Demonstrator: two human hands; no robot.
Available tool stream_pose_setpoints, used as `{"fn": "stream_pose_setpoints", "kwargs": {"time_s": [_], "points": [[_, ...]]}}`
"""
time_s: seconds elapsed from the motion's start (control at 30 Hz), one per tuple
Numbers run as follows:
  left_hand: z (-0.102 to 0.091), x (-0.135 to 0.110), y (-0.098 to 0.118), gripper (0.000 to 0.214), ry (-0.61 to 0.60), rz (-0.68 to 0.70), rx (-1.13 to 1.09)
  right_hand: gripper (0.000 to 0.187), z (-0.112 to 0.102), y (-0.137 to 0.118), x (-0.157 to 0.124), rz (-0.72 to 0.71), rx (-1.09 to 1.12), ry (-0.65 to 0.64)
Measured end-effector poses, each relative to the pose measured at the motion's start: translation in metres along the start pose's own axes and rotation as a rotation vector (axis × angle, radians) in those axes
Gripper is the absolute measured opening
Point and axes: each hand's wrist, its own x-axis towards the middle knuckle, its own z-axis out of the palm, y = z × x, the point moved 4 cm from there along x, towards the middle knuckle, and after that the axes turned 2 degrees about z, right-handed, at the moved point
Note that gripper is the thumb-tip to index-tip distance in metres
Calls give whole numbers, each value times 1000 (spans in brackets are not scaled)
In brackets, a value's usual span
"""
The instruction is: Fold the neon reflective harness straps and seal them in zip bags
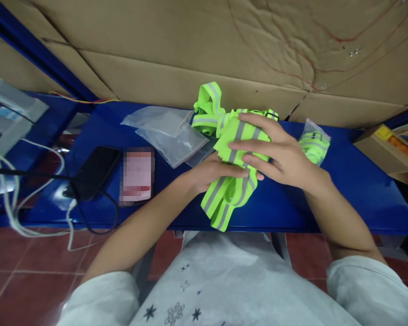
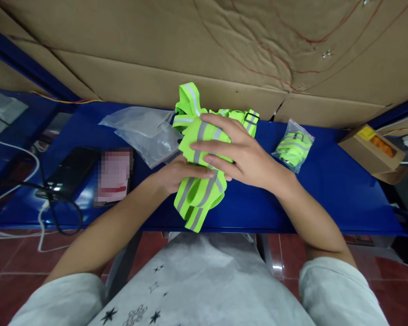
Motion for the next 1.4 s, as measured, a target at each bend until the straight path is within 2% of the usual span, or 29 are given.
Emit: {"fn": "stream_pose_setpoints", "kwargs": {"time_s": [0.1,0.17,0.23,0.3,0.37,0.4,0.5,0.57,0.7,0.83,0.97,1.1,1.2,1.3,1.4], "points": [[8,2,-2,51,-132,-11,-71,29,10,12,3,-31,40,9],[9,5,-5,64,-104,1,-131,27,9,20,4,-21,88,-37],[6,7,-8,63,-14,-6,-123,30,6,27,5,3,128,-55],[5,6,-10,55,57,-20,-84,48,5,34,5,66,181,-21],[5,4,-8,53,81,-19,-63,74,8,42,4,179,262,18],[5,3,-7,53,87,-16,-56,81,12,45,3,239,310,24],[5,2,-5,50,109,-23,-44,71,26,50,0,367,409,13],[5,3,-7,46,130,-26,-62,60,30,48,-1,392,369,46],[3,10,-10,40,171,18,-142,53,22,38,0,301,125,181],[0,12,-13,39,206,5,-214,41,16,28,0,144,-42,235],[1,11,-24,33,126,-85,-234,45,22,14,-4,-42,-115,270],[8,10,-35,35,57,-124,-263,52,33,9,-9,-126,-176,344],[8,11,-36,32,81,-114,-237,52,36,16,-9,-114,-153,320],[7,13,-31,26,63,-104,-140,50,27,24,-7,-99,-126,272],[6,13,-19,27,10,-69,-34,47,16,23,-7,-192,-222,227]]}}
